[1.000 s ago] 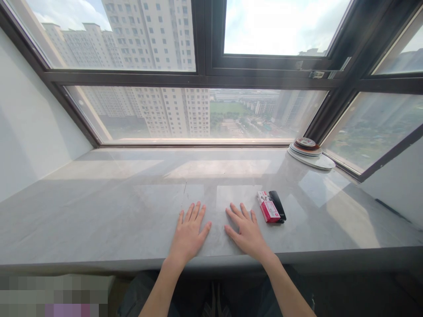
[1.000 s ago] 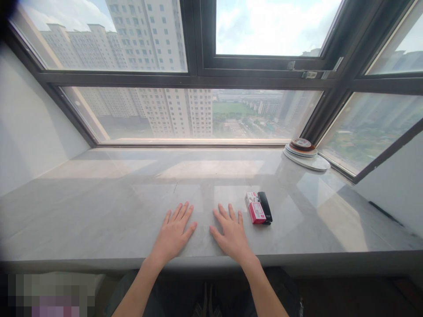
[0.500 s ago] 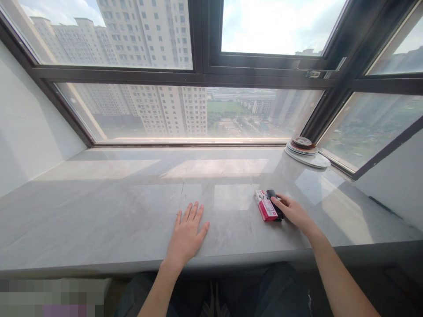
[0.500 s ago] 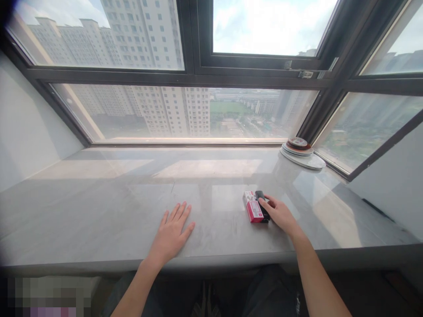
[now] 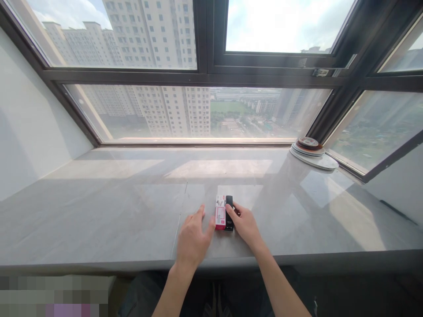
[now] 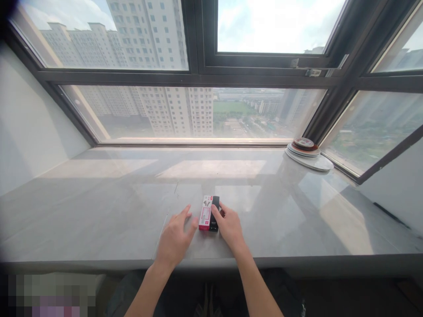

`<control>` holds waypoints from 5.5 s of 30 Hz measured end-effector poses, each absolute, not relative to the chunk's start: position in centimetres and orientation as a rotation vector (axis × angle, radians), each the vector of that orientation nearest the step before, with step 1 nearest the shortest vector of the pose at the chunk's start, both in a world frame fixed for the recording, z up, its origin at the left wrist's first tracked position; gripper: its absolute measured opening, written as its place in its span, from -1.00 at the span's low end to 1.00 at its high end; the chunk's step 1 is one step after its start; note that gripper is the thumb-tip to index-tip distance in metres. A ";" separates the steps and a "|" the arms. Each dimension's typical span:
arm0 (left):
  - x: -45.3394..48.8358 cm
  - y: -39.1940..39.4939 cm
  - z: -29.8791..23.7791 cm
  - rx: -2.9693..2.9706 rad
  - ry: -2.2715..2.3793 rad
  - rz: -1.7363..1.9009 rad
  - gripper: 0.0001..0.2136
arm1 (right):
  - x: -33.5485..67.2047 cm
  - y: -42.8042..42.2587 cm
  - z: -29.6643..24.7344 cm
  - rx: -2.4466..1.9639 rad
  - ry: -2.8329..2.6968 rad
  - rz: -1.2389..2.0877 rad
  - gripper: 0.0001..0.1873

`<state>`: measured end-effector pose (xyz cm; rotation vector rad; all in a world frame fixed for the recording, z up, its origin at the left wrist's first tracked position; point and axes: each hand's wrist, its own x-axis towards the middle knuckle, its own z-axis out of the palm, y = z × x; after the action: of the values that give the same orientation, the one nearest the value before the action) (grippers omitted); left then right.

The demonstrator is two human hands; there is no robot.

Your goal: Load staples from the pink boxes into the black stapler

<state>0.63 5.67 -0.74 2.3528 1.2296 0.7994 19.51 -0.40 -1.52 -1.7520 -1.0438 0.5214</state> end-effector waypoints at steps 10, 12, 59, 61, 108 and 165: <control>2.2 5.0 -0.9 2.348 1.448 0.805 -0.59 | 20.1 -4.1 -2.0 -1.744 -0.918 0.489 -0.38; 1.2 5.3 -0.9 2.324 1.439 0.815 -0.70 | 20.4 -4.9 -2.3 -1.739 -0.908 0.513 -0.39; -0.3 4.4 -0.7 2.593 0.745 0.580 -0.46 | 20.5 -3.0 1.8 -1.731 -1.455 0.402 -0.58; -0.5 4.5 -0.5 2.584 0.706 0.570 -0.46 | 19.0 -2.1 1.8 -1.715 -1.480 0.404 -0.59; -1.4 5.8 -1.5 2.446 0.806 0.613 -0.76 | 16.1 -3.0 0.4 -1.622 -1.039 0.874 -0.51; -0.5 5.3 -1.6 2.411 1.149 0.683 -0.71 | 18.6 -6.7 -1.2 -2.091 -1.389 0.434 -0.71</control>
<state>-0.45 5.29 -1.56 2.4107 1.1489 0.6831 18.64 -6.74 -1.17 -2.0914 -1.3889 0.4341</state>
